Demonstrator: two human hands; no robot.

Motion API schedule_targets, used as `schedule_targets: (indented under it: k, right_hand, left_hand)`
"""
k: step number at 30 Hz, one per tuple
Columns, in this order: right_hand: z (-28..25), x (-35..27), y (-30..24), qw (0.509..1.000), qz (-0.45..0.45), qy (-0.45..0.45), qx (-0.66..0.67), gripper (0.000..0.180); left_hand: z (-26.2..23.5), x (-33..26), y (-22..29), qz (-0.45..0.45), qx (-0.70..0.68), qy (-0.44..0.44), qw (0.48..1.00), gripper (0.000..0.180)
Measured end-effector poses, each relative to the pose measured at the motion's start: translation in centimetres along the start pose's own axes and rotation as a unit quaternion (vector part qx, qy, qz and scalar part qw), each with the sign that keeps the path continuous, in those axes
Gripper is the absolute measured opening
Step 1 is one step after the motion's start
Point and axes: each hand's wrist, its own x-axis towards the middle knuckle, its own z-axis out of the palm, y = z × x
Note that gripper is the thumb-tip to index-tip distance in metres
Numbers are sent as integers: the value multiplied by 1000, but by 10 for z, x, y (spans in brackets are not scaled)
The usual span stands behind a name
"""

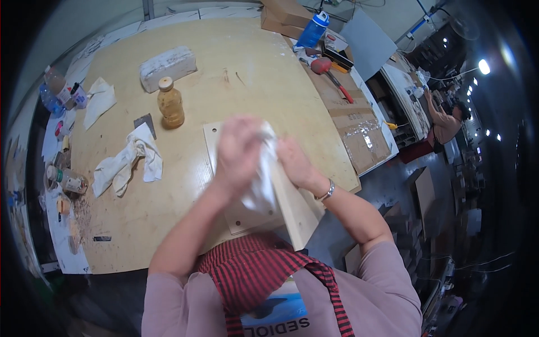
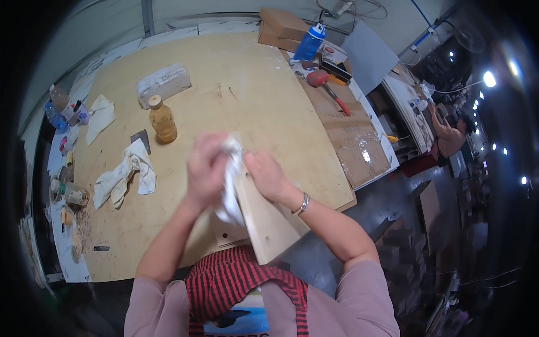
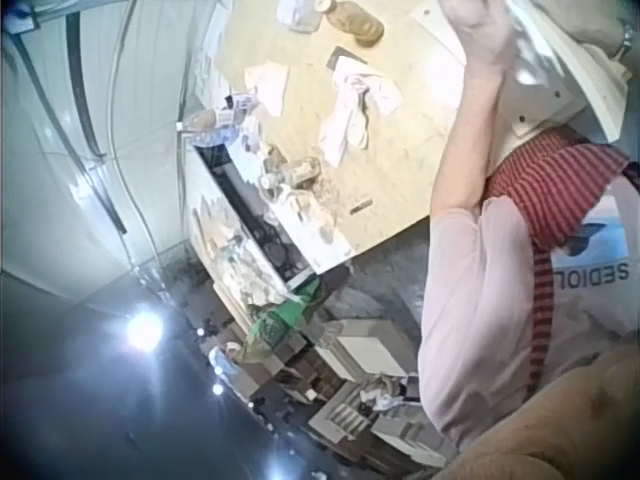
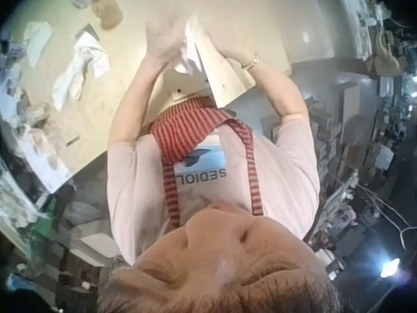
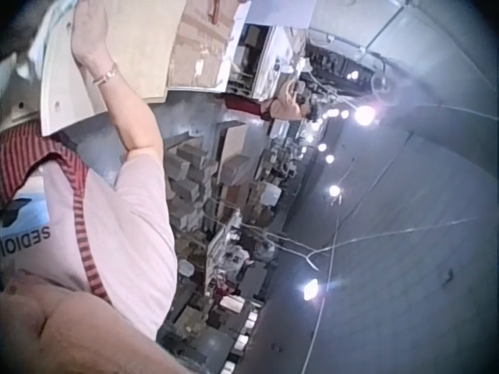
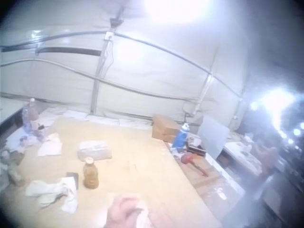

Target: Applying a liquid finish to rectangular wooden boards using a cloth and then applying masking tape to the edges.

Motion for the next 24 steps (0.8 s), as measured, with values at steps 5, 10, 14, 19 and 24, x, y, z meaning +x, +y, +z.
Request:
schedule_targets:
  k: [5, 10, 14, 19, 24]
  right_hand:
    - [13, -7, -16, 993, 71, -68, -66, 45]
    - [-1, 1, -13, 989, -11, -63, -136, 42]
    - [4, 6, -4, 982, 180, -46, -21, 44]
    - [15, -4, 1, 967, 165, -141, -132, 45]
    - [-18, -3, 17, 912, 55, -154, -377, 39]
  left_hand:
    - [-14, -32, 17, 0, -37, 19, 999, 23]
    - [-32, -43, 11, -173, -109, 112, 973, 22]
    - [-22, -49, 60, 190, -122, -132, 965, 23]
    - [-9, -52, -33, -66, -82, 22, 994, 21]
    - [-65, -70, -75, -367, -262, 86, 888, 18]
